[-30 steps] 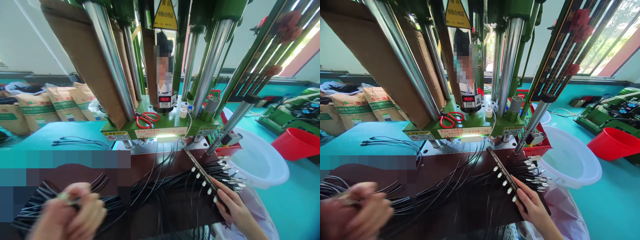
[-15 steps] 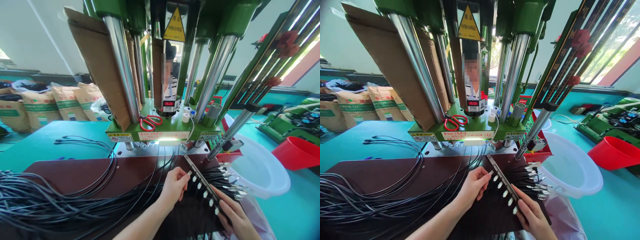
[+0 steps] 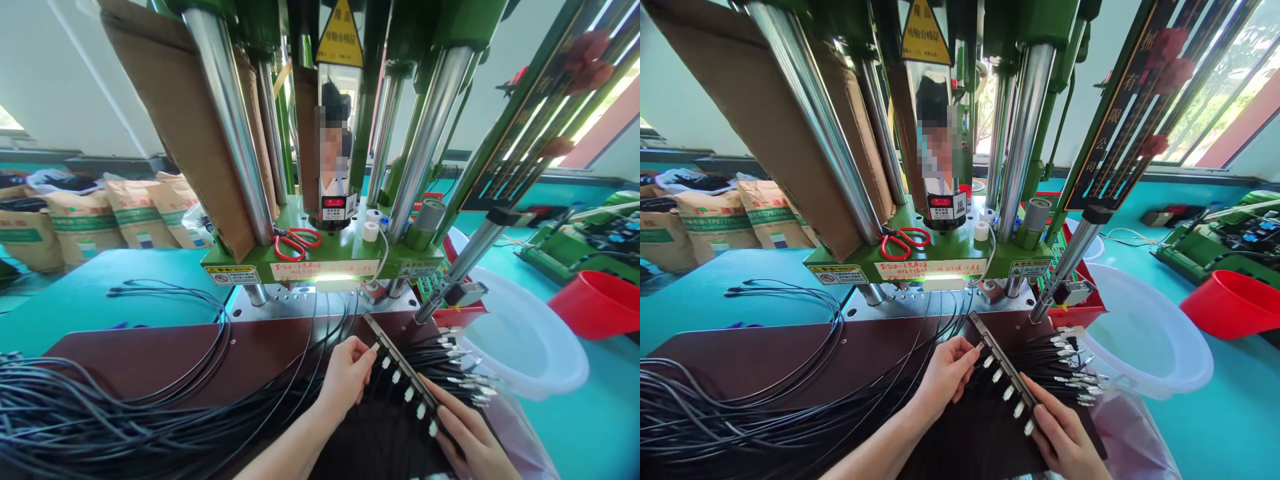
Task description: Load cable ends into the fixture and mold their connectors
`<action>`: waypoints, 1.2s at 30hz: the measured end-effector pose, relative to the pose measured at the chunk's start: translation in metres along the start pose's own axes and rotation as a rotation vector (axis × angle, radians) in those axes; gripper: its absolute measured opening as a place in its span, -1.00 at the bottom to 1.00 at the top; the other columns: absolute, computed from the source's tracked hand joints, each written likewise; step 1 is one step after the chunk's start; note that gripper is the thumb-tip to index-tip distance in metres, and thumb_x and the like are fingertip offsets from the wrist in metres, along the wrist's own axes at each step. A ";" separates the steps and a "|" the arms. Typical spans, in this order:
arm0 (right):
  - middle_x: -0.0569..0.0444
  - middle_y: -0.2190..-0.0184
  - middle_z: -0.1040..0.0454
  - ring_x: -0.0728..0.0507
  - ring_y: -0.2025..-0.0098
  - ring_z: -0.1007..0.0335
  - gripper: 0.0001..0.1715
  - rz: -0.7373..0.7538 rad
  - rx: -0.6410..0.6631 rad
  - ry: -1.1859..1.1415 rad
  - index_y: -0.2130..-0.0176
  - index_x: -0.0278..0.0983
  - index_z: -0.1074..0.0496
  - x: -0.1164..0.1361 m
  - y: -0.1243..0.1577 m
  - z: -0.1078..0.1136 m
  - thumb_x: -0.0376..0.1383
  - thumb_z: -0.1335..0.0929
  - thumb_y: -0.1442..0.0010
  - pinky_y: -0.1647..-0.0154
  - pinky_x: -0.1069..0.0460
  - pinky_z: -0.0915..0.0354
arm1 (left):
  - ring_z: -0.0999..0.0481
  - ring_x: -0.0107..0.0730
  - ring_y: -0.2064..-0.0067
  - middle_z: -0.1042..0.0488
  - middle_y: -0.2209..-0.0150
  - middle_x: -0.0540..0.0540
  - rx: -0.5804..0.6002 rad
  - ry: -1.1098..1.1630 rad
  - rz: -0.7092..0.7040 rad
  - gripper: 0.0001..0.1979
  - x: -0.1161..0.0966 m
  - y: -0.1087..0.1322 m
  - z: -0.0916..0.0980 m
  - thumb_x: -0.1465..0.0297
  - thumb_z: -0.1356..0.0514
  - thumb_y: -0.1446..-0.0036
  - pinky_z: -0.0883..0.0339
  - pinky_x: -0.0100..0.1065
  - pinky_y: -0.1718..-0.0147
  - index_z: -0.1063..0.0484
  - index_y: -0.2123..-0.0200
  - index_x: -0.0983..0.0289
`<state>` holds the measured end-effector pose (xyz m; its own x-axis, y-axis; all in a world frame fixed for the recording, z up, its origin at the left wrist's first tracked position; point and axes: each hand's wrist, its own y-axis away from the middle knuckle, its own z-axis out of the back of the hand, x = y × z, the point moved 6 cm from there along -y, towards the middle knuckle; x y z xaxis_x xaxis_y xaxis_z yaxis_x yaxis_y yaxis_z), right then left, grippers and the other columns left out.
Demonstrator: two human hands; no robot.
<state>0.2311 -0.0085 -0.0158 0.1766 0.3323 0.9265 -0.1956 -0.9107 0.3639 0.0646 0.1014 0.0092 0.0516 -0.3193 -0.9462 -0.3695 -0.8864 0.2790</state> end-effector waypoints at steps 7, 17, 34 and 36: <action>0.03 0.07 -0.43 -0.04 0.36 -0.35 -0.48 0.056 -0.047 0.013 0.08 -0.09 -0.45 0.004 0.000 -0.001 -0.02 -0.42 0.06 0.58 0.20 -0.20 | 0.00 -0.69 0.86 -0.17 0.78 -0.20 0.013 0.008 0.005 -0.73 -0.002 -0.001 0.001 0.22 -0.14 0.03 0.16 -0.59 0.91 -0.15 0.57 0.25; 0.09 0.60 -0.38 -0.08 0.59 -0.26 -0.42 0.127 0.019 0.199 0.00 -0.06 -0.38 0.007 0.004 -0.010 0.03 -0.36 0.02 0.60 0.05 -0.26 | 0.04 -0.66 0.86 -0.14 0.80 -0.21 -0.006 -0.062 -0.011 -0.76 0.009 -0.012 0.004 0.23 -0.09 0.02 0.21 -0.55 0.89 -0.12 0.56 0.22; 0.18 0.54 -0.39 -0.03 0.54 -0.23 -0.71 0.226 0.599 1.031 0.24 -0.17 -0.48 0.108 -0.082 -0.035 -0.34 -0.29 0.01 0.51 0.12 -0.13 | -0.32 -0.37 0.44 -0.38 0.38 0.01 -0.220 -0.578 -0.351 -0.70 -0.078 -0.006 0.077 0.27 -0.14 0.07 -0.15 -0.33 0.32 -0.35 0.20 0.19; 0.14 0.43 -0.39 -0.07 0.40 -0.28 -0.69 0.361 0.656 1.174 0.31 -0.21 -0.49 0.113 -0.098 -0.057 -0.41 -0.26 0.06 0.37 0.09 -0.17 | -0.34 -0.38 0.38 -0.36 0.33 0.02 -0.325 -0.348 -0.267 -0.62 -0.073 -0.033 0.102 0.32 -0.22 0.17 -0.15 -0.37 0.30 -0.31 0.21 0.23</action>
<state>0.2155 0.1326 0.0588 -0.7536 -0.2307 0.6155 0.4840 -0.8283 0.2822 -0.0220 0.1878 0.0520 -0.2267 0.0116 -0.9739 -0.0770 -0.9970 0.0060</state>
